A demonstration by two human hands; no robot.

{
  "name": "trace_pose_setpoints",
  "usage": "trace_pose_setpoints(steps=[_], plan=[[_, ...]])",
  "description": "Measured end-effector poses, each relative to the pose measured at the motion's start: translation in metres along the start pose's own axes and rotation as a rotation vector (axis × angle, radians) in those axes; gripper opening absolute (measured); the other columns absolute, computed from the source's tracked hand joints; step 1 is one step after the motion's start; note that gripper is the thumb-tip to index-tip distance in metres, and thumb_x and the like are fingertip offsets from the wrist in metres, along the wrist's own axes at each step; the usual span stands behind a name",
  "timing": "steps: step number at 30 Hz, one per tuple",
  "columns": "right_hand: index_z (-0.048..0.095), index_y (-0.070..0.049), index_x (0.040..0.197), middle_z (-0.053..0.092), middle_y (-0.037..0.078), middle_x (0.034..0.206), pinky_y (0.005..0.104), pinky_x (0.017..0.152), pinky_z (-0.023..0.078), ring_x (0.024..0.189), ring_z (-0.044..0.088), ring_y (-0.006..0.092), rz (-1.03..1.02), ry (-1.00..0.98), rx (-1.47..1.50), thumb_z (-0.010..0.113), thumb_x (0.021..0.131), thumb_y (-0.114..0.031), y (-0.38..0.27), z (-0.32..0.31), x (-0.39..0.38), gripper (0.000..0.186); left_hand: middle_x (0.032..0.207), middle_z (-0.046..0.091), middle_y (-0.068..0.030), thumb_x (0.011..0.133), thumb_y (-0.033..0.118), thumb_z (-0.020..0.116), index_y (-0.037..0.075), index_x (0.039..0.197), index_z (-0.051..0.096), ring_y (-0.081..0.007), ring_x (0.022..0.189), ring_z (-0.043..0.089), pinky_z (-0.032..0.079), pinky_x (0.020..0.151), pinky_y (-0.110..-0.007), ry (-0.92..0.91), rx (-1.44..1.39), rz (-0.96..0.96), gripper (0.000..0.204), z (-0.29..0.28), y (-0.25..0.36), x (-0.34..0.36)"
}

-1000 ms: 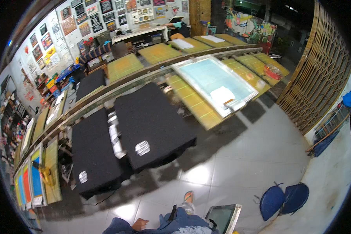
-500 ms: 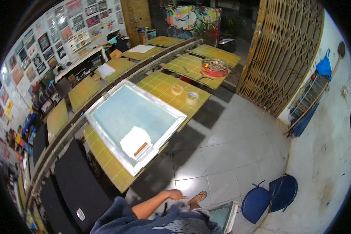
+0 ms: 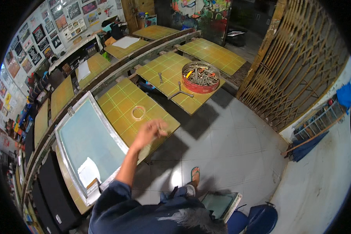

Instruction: The person uses a squeegee to spread white ink across a screen printing frame. They then use a yellow heat gun to dry a white logo on a black t-shirt laid out on a table. The person repeats the ink spreading and heat drying process on a second t-shirt. Finally, they move a metal bowl of tools and handle a screen printing frame.

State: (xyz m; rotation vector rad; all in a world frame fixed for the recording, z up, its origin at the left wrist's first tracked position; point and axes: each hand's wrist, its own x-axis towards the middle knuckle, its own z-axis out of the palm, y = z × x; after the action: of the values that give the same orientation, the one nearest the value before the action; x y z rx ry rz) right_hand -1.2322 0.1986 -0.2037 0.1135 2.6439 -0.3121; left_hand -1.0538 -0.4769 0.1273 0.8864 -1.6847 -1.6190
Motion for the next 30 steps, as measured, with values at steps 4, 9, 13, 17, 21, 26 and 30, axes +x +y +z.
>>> trace_pose_setpoints(steps=[4,9,13,17,21,26,30], plan=[[0.061,-0.002,0.131,0.075,0.017,0.093,0.0443,0.066,0.059,0.075,0.072,0.0318,-0.032,0.002,-0.023,0.082,0.082,-0.038,-0.053,-0.045,0.108,0.064,0.104,0.078,-0.0119,0.103,0.021,0.062,-0.003,0.119,0.070,-0.0199,0.085,0.077,0.058,0.070,-0.028,0.361,0.136,-0.002,0.030,-0.040,-0.031,0.188],[0.061,-0.003,0.132,0.076,0.016,0.092,0.0435,0.064,0.059,0.073,0.072,0.0310,-0.049,0.000,-0.022,0.083,0.082,-0.038,-0.119,-0.074,0.224,0.065,0.102,0.077,-0.0188,0.091,0.035,0.076,-0.002,0.116,0.072,-0.0339,0.092,0.076,0.061,0.081,-0.041,0.624,0.941,-0.117,0.045,-0.060,-0.089,0.342],[0.061,-0.003,0.133,0.076,0.016,0.091,0.0428,0.063,0.060,0.072,0.072,0.0302,-0.104,0.033,-0.011,0.083,0.081,-0.037,-0.159,-0.080,0.328,0.066,0.113,0.074,-0.0238,0.089,0.048,0.076,-0.002,0.127,0.064,-0.0410,0.105,0.072,0.059,0.089,-0.048,0.546,1.300,-0.332,0.064,-0.052,-0.120,0.416],[0.060,-0.001,0.132,0.075,0.018,0.098,0.0432,0.073,0.059,0.082,0.072,0.0290,-0.119,-0.078,-0.066,0.085,0.080,-0.035,-0.252,-0.117,0.443,0.067,0.117,0.072,-0.0250,0.090,0.044,0.076,-0.003,0.113,0.070,-0.0390,0.106,0.072,0.060,0.086,-0.048,0.494,1.364,-0.621,0.052,-0.096,-0.140,0.437],[0.061,-0.001,0.129,0.075,0.020,0.105,0.0440,0.083,0.058,0.094,0.073,0.0279,-0.100,-0.202,-0.177,0.083,0.080,-0.037,-0.359,-0.180,0.508,0.065,0.122,0.069,-0.0278,0.096,0.037,0.063,-0.002,0.103,0.073,-0.0399,0.114,0.068,0.054,0.094,-0.054,0.144,1.637,-0.724,0.041,-0.088,-0.160,0.369],[0.066,-0.009,0.123,0.074,0.017,0.107,0.0458,0.088,0.057,0.098,0.073,0.0280,-0.276,-0.173,-0.282,0.070,0.087,-0.051,-0.445,-0.208,0.632,0.056,0.118,0.068,-0.0308,0.091,0.048,0.067,0.000,0.127,0.059,-0.0458,0.107,0.067,0.054,0.090,-0.055,0.708,1.086,-0.785,0.060,0.066,-0.089,0.348],[0.071,-0.016,0.118,0.074,0.015,0.109,0.0472,0.092,0.057,0.101,0.072,0.0281,-0.528,-0.205,-0.481,0.060,0.092,-0.063,-0.516,-0.199,0.735,0.055,0.114,0.066,-0.0267,0.076,0.049,0.084,0.007,0.126,0.063,-0.0429,0.106,0.068,0.056,0.087,-0.053,0.671,1.217,-0.834,0.068,0.104,-0.073,0.329]])
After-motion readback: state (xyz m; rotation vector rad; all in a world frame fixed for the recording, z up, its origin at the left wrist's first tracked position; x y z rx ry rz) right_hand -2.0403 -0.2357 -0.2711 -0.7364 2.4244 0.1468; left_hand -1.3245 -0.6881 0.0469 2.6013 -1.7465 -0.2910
